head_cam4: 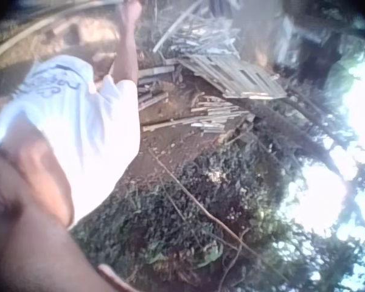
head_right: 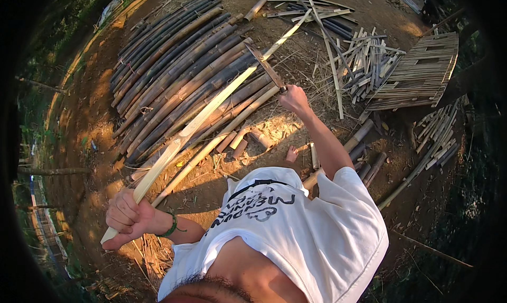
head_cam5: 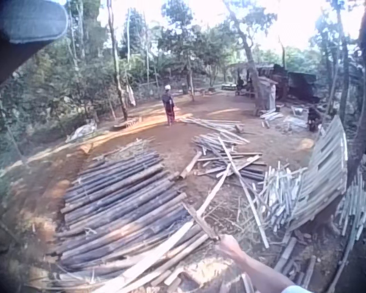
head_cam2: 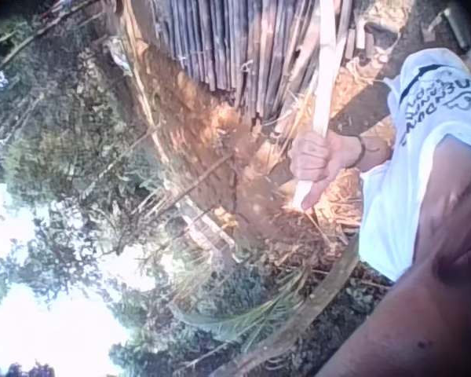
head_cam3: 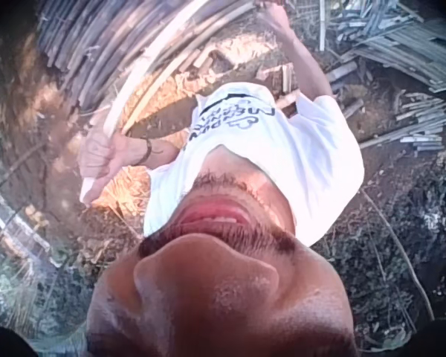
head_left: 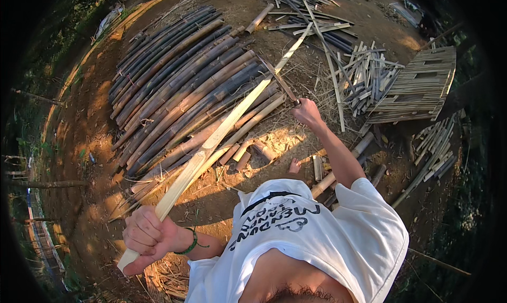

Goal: The person shaves and splits a bamboo strip with a knife, turning the strip over and removing thin layers.

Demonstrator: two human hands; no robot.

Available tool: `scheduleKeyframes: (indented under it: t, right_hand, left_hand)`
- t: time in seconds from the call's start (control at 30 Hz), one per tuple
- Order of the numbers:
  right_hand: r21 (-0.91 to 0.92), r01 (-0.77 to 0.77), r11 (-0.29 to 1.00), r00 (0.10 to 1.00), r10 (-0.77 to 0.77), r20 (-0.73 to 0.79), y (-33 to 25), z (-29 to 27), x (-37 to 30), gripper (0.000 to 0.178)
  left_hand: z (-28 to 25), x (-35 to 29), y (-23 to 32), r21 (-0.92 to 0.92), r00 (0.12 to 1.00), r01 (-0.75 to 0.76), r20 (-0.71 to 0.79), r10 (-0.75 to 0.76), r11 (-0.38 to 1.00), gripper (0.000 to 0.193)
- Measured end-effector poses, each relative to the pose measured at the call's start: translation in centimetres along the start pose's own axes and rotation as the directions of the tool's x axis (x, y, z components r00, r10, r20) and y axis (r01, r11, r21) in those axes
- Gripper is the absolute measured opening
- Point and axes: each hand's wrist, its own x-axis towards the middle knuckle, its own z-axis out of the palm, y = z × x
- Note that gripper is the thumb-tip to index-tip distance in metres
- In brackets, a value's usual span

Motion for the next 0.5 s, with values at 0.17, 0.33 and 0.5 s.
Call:
scheduleKeyframes:
  t: [0.17, 0.33, 0.5]
  right_hand:
    - [0.035, 0.167, 0.985, 0.977, -0.171, 0.128, -6.7, -0.7, -3.4, 0.024]
    - [0.348, 0.119, 0.93, 0.944, -0.214, 0.25, -9.5, -0.7, -6.3, 0.038]
    - [0.902, -0.21, 0.377, 0.964, -0.074, 0.255, -12.9, 1.9, -6.2, 0.044]
  left_hand:
    - [0.1, 0.3, 1.7, 0.015, 0.999, 0.002, -0.052, -0.001, 1.0, 0.069]
    - [0.3, 0.3, 1.6, -0.013, 0.998, 0.036, 0.052, -0.035, 0.999, 0.068]
    - [0.0, -0.2, 1.0, -0.033, 0.986, 0.019, 0.167, -0.013, 0.999, 0.065]
